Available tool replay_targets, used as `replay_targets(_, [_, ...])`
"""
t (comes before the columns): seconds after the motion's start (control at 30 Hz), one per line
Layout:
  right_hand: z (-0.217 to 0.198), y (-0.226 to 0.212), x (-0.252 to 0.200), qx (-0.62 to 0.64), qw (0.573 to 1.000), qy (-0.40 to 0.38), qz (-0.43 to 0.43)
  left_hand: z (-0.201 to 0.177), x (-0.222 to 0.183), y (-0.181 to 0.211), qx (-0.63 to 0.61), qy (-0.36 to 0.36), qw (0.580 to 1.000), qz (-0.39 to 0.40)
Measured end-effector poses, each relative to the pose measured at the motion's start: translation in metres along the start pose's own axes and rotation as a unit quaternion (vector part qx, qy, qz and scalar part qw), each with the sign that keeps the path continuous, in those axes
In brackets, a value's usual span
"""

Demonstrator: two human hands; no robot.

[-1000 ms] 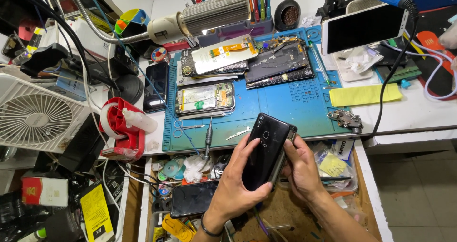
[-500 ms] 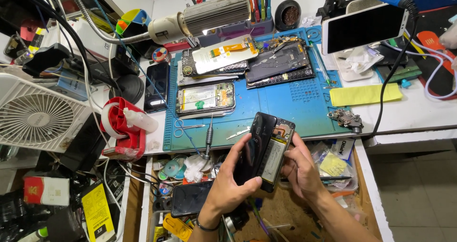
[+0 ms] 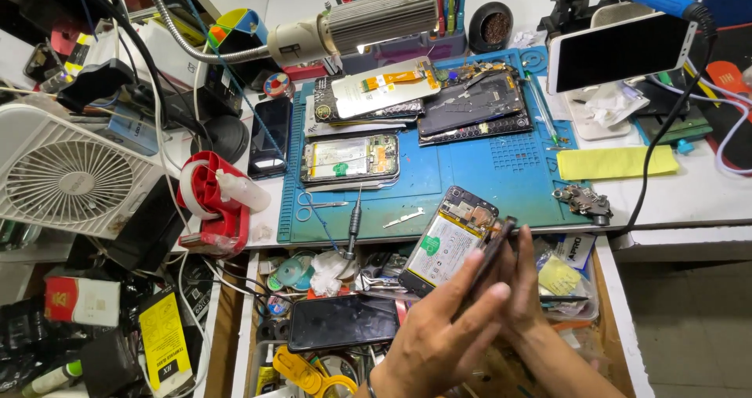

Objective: The person is repairing a smartphone by inspecting and reassembling internal components like the battery and motherboard.

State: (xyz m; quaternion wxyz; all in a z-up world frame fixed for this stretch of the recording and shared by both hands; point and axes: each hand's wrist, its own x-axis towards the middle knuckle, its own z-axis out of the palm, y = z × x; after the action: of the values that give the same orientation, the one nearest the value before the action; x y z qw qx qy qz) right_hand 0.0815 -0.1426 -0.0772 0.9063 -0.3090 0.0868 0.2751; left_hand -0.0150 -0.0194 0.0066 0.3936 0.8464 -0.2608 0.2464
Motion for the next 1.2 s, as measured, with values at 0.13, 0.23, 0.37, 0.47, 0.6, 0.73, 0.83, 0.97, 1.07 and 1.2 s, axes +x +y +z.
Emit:
replay_targets(0.13, [0.004, 0.008, 0.006, -0.009, 1.000, -0.006, 0.013, 0.000, -0.002, 0.002, -0.007, -0.049, 0.999, 0.020])
replay_targets(0.23, [0.006, 0.008, 0.008, -0.012, 1.000, -0.009, 0.016, -0.006, -0.001, -0.006, -0.002, -0.070, 0.997, 0.014])
replay_targets(0.37, [0.004, 0.008, 0.009, -0.012, 1.000, -0.006, 0.015, -0.023, 0.006, -0.024, 0.038, 0.066, 0.978, -0.194])
replay_targets(0.47, [0.004, 0.008, 0.013, -0.014, 1.000, -0.009, 0.017, -0.039, 0.010, -0.035, 0.000, -0.002, 0.905, -0.426])
replay_targets(0.6, [0.001, 0.009, 0.023, -0.017, 1.000, -0.013, 0.017, -0.035, 0.010, -0.040, -0.155, 0.026, 0.843, -0.514])
replay_targets(0.73, [-0.055, 0.030, 0.073, -0.022, 0.999, -0.017, 0.021, -0.017, 0.003, -0.043, -0.211, 0.078, 0.823, -0.521])
replay_targets(0.83, [-0.139, 0.056, 0.110, -0.025, 0.999, -0.020, 0.025, -0.002, -0.003, -0.044, -0.227, 0.102, 0.823, -0.510])
replay_targets(0.97, [-0.149, 0.060, 0.111, -0.025, 0.999, -0.021, 0.025, 0.002, -0.004, -0.047, -0.262, 0.117, 0.818, -0.498])
replay_targets(1.07, [-0.151, 0.063, 0.108, -0.025, 0.999, -0.020, 0.024, -0.002, 0.000, -0.046, -0.238, 0.121, 0.820, -0.506])
replay_targets(1.2, [-0.149, 0.071, 0.107, -0.027, 0.999, -0.022, 0.028, -0.016, 0.007, -0.039, -0.109, 0.060, 0.846, -0.518])
